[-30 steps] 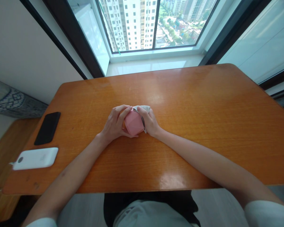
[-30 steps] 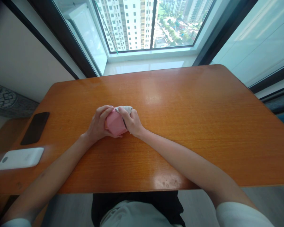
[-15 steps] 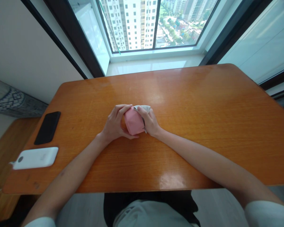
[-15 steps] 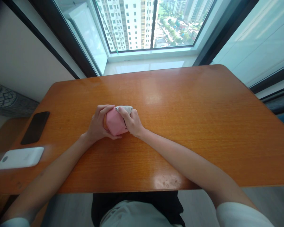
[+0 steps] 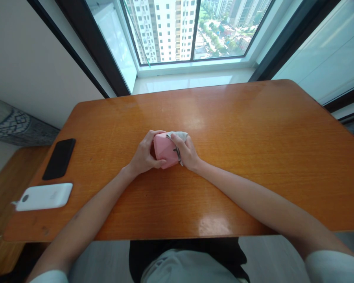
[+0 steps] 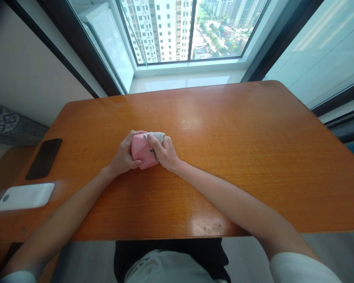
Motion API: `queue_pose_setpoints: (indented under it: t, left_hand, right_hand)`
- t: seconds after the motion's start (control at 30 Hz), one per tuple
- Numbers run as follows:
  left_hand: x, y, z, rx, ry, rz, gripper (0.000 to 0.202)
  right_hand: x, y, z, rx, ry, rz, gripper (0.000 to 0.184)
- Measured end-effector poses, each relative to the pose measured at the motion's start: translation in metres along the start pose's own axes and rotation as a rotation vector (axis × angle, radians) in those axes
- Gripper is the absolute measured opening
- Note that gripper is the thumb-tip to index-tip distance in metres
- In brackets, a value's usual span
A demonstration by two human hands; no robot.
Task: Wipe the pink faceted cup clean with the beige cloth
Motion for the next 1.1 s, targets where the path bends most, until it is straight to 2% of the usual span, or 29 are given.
queue_pose_setpoints:
  t: [0.4,0.63,0.83,1.1]
  left_hand:
    - [0.000,0.000,0.001,-0.031,-0.125,-0.024,0.103]
    - [0.005,0.002,0.001,-0.079,-0.283,-0.135,0.100]
    - [0.007,0.005,0.001,-0.145,-0.347,-0.223,0.098]
    - [0.009,0.010,-0.004,-0.027,-0.315,-0.221,0.090]
  right_hand:
    - [-0.001,0.000,0.001,-0.014,-0.040,-0.012,0.062]
    - [-0.001,-0.001,0.000,-0.016,-0.051,0.019,0.059]
    - [-0.005,0.003,-0.002,-0.050,-0.061,-0.028,0.062]
    - [-0.003,0.002,-0.001,-0.014,-0.012,0.012,0.063]
Point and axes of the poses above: each hand's wrist, its own z-axis towards the middle knuckle, its own y-axis out of the palm, x = y × z, the point moved 2 cm from there along z, towards the middle knuckle, and after that the axes turned 12 degrees about z, right-handed, at the moved point
